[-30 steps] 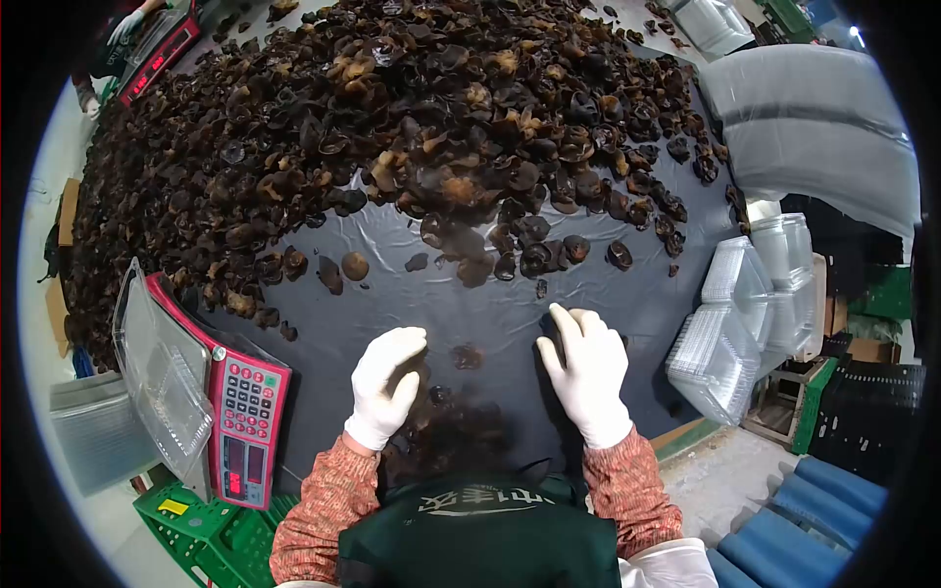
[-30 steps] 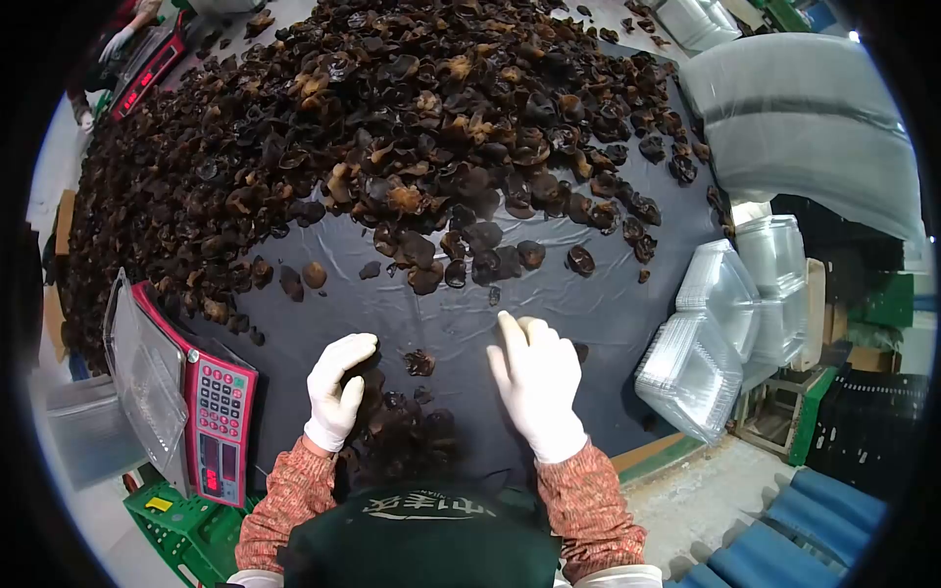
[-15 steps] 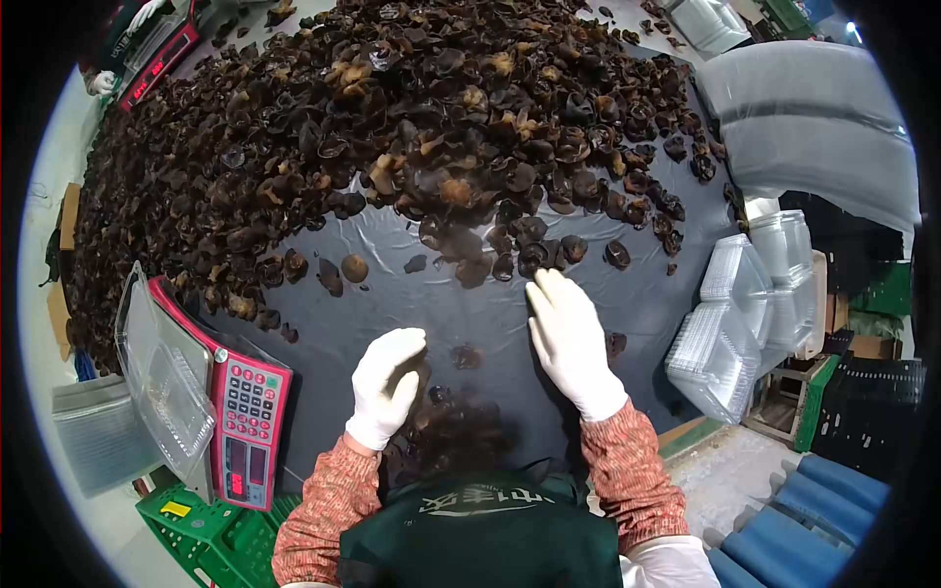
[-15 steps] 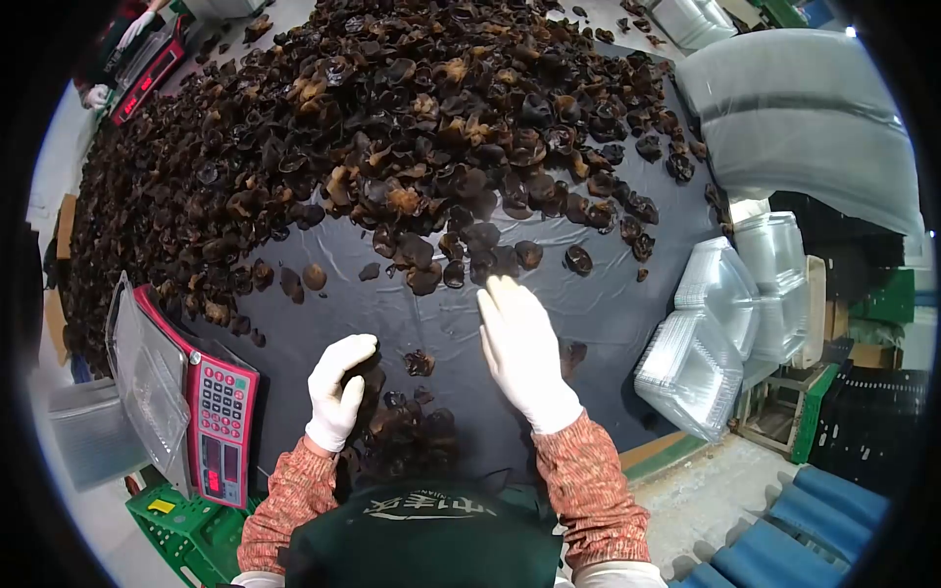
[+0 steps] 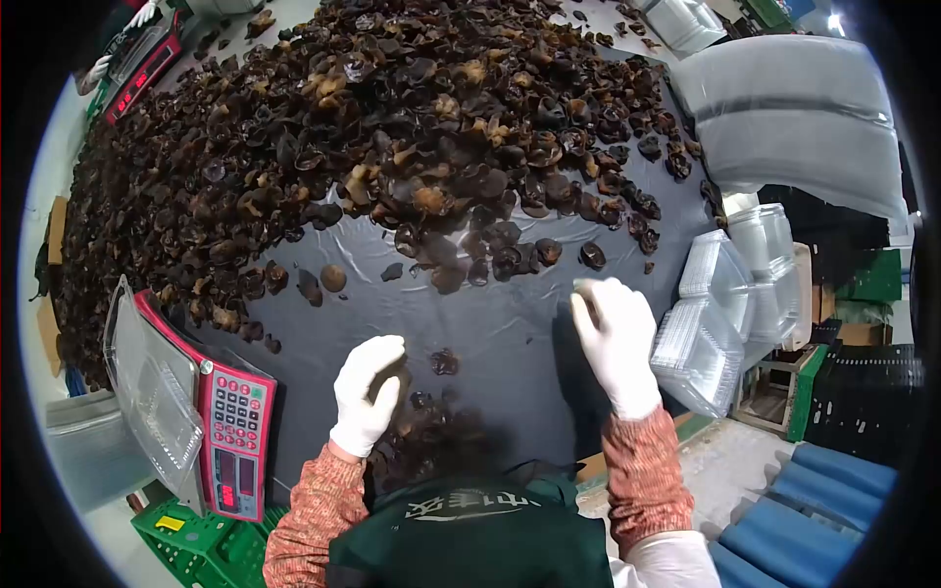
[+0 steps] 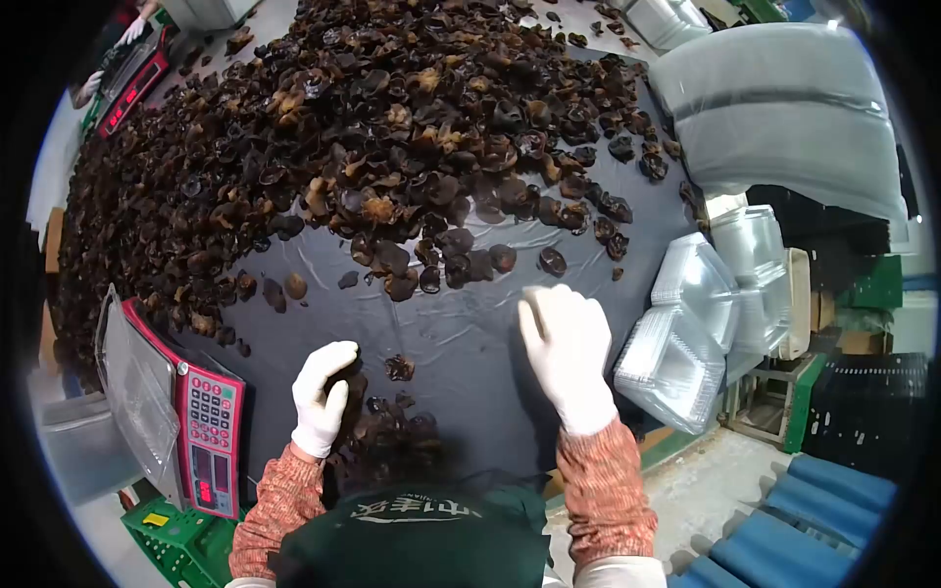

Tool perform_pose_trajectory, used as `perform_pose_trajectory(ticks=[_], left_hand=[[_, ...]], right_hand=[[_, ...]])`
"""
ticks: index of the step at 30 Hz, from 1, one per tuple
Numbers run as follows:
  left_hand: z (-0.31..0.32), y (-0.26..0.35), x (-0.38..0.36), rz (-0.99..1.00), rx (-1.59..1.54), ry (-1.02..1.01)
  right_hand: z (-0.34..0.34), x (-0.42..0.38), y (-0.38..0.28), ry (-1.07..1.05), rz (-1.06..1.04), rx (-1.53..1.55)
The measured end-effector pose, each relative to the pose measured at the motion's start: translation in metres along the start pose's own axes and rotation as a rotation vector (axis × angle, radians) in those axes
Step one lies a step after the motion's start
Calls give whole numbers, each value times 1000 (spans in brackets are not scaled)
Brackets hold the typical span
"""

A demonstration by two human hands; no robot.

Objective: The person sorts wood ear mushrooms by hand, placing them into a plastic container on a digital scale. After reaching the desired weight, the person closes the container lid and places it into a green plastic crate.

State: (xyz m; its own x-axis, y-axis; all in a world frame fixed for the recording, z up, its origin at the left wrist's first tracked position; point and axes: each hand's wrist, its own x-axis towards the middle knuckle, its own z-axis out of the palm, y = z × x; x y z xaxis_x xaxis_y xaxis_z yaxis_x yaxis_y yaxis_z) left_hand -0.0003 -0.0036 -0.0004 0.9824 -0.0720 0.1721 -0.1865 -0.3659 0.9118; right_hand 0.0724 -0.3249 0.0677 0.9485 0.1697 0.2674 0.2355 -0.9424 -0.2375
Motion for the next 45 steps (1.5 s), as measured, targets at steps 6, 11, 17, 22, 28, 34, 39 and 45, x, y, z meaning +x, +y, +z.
perform_pose_trajectory(ticks=[6, 11, 17, 22, 28, 34, 39, 45], left_hand=[[0, 3, 1, 18, 33, -7], [-2, 2, 1, 31, 31, 0], [-1, 2, 2, 29, 22, -3], [-2, 2, 5, 44, 37, -2], [-2, 1, 4, 41, 40, -7], [-2, 1, 3, 34, 34, 0], [-1, 4, 3, 24, 51, 0], [-2, 2, 4, 23, 37, -7]], right_hand=[[64, 32, 13, 37, 132, 145], [-18, 4, -30, -508, 268, 816], [16, 19, 25, 177, 194, 3], [37, 19, 47, 121, 268, -59], [4, 14, 14, 65, 338, 493], [52, 30, 45, 94, 279, 31], [62, 29, 82, 221, 510, 391], [-16, 21, 4, -532, 389, 1153]])
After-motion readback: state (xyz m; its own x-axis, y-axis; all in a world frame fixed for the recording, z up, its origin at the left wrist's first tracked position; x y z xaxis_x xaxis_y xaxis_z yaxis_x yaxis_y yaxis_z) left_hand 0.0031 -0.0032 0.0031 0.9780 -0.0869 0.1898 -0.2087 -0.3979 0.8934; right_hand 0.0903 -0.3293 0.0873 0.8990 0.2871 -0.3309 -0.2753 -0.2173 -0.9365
